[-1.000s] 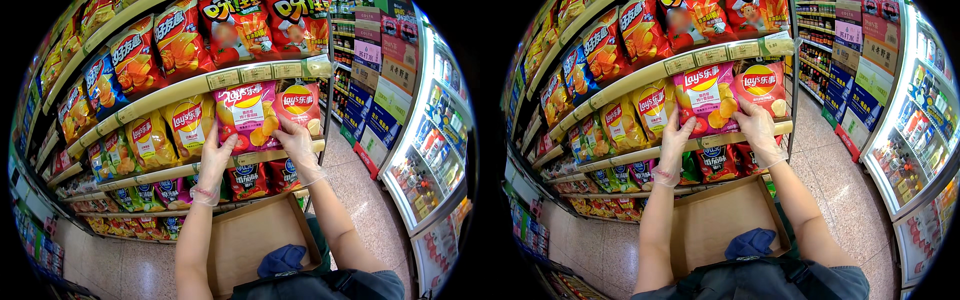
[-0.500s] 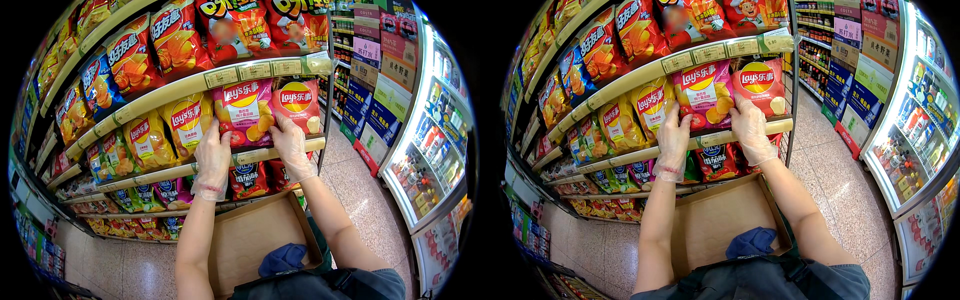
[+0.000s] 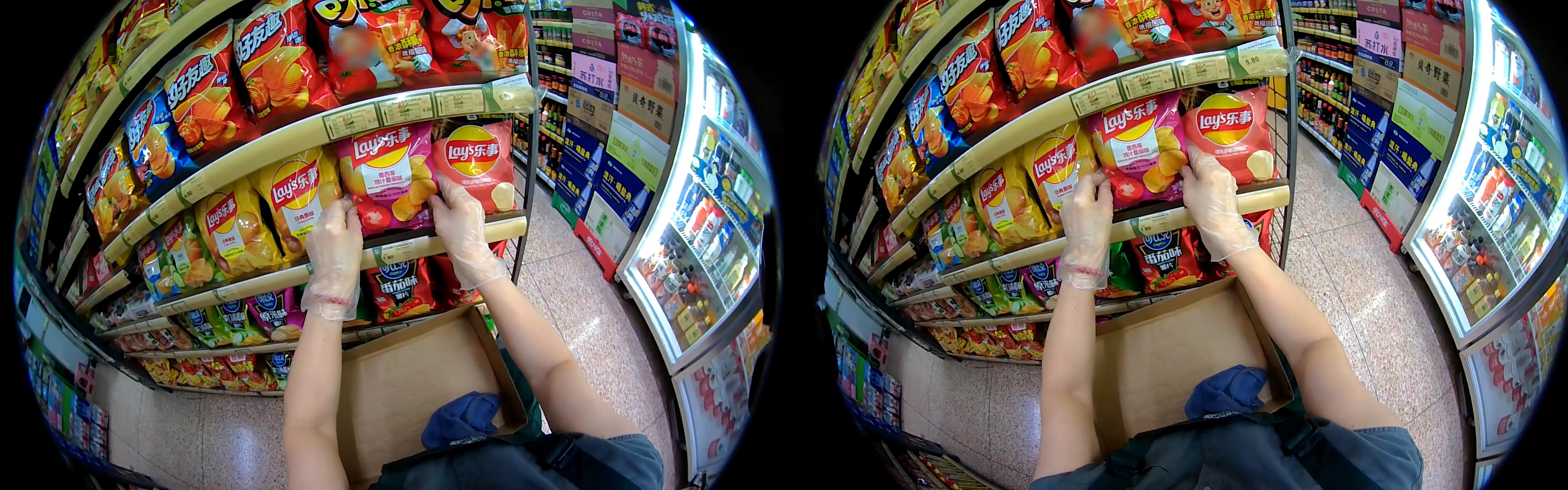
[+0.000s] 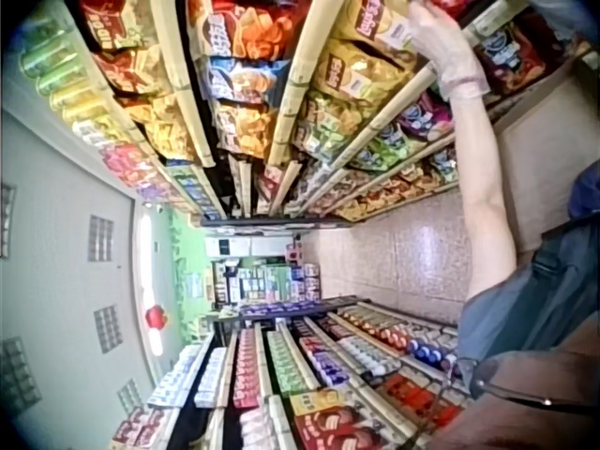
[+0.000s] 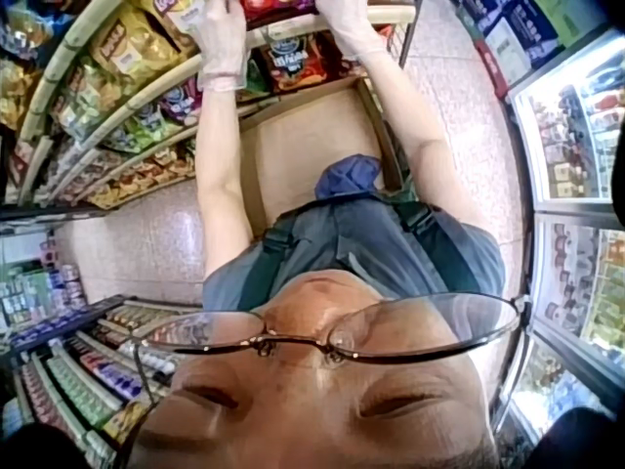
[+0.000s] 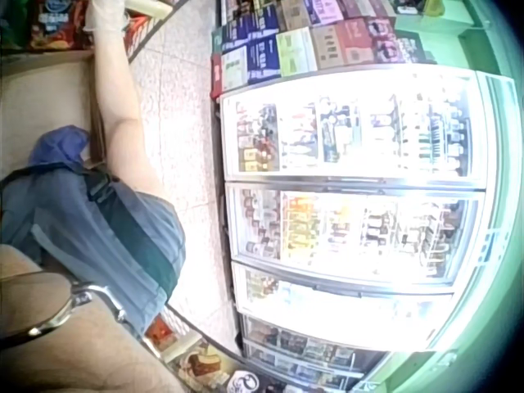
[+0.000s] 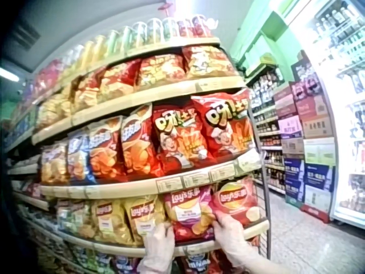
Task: The person takes various snack bags from a cardboard box and places them onto shelves in a store aisle. They handle multiple brands and flavors, arranging the bags upright and aligning them with existing products on the shelves.
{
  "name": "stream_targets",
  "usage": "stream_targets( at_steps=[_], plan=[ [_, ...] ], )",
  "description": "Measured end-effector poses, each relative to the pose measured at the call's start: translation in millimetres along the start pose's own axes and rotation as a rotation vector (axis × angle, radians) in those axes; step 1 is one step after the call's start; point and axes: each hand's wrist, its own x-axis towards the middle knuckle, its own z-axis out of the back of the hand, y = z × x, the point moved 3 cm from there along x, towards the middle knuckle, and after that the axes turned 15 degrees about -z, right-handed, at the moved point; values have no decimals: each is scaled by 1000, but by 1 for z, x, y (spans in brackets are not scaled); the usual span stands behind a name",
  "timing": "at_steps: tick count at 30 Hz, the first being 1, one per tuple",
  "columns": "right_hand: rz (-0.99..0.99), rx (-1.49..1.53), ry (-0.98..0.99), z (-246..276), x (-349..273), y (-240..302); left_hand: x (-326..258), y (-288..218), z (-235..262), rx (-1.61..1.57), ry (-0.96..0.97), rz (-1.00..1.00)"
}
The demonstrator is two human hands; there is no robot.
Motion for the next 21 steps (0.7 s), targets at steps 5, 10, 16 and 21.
stream_targets(
  at_steps=[5,10,16,21],
  plan=[
    [78,-16,-31,2,-2,-2,-6,1,-1,-4,46,-12],
    [-28,-109,99,9,-1,0,-13,5,2,-42,67,18],
    [-112,-280,168,15,0,9,-2,3,6,-32,139,68],
    [-97,-126,97,26,-4,25,-3,-3,14,-119,75,33]
  ],
)
